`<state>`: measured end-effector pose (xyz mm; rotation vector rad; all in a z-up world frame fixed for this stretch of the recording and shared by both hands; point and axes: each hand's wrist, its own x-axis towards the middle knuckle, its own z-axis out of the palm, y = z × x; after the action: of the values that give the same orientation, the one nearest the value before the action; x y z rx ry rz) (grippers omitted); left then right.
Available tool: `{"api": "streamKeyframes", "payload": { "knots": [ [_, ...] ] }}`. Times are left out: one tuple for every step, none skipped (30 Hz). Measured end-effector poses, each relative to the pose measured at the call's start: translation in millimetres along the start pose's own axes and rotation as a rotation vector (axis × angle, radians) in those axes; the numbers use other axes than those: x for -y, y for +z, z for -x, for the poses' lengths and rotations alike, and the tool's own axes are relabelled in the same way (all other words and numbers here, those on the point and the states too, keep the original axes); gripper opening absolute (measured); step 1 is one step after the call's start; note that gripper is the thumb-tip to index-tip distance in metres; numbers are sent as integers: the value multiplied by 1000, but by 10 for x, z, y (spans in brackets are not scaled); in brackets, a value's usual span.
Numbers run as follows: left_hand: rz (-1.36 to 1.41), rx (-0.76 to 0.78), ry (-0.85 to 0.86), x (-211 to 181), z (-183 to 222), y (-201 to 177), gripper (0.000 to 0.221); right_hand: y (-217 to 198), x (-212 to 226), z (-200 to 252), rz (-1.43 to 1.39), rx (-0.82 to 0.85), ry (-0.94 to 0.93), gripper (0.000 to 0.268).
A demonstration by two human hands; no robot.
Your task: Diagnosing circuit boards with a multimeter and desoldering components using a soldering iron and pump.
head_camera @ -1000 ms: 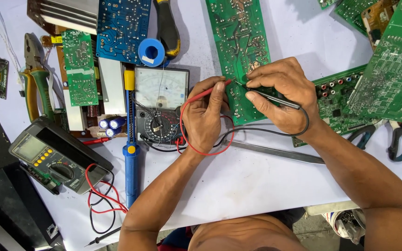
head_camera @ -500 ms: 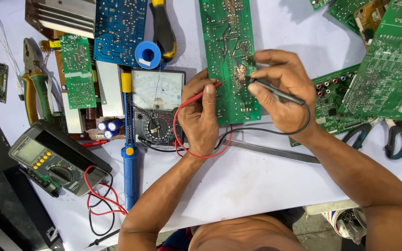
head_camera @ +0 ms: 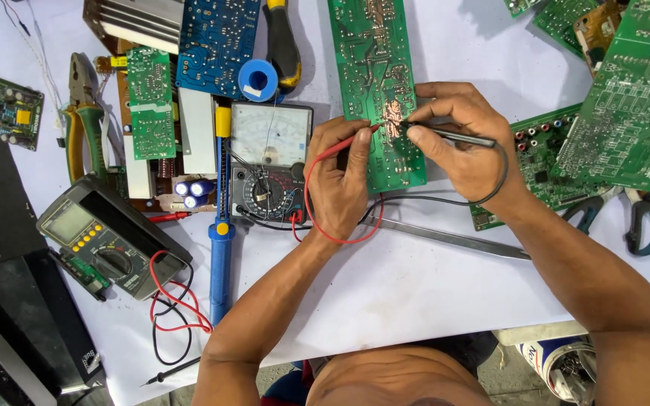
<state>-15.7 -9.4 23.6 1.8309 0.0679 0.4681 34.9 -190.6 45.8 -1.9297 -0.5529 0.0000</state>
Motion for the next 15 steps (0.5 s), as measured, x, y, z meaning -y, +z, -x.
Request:
{"api": "streamKeyframes", "payload": {
  "knots": [
    [0,-2,9,31,-10,-5,22,9,30,23,1,-4,-8,21],
    [-11,-6,-21,59,-29,-11,25,15,72,41,91,22,-62,22],
    [-23,-10,-50,82,-46,-18,29,20,118,63,182,49,-115,24],
    [-19,-8,-38,126,-50,-24,29,38,120,77,187,39,-123,24],
    [35,-17,3,168,-53,-27,20,54,122,94,357,-24,-271,19],
    [89,-25,43,214,-53,-34,12,76,124,114,528,-88,-417,14],
    [93,-22,54,198,-39,-25,12,61,170,125,533,-98,-421,14],
    [128,-4,-46,182,-21,-16,14,48,213,143,422,-50,-399,12],
    [162,15,-146,171,-8,-3,17,34,251,158,312,-2,-376,12],
    [163,19,-138,207,-6,0,17,38,263,169,315,-9,-379,12],
    [183,19,-151,248,-9,6,16,41,270,176,292,-17,-375,11],
    [202,20,-163,291,-20,21,16,39,269,178,269,-25,-371,11],
    [203,25,-155,233,8,26,16,45,254,187,273,-34,-374,11],
    [176,-14,-117,181,44,21,14,60,238,194,307,-78,-387,11],
    [150,-53,-80,130,73,16,12,75,221,194,342,-122,-399,11]
  ]
}}
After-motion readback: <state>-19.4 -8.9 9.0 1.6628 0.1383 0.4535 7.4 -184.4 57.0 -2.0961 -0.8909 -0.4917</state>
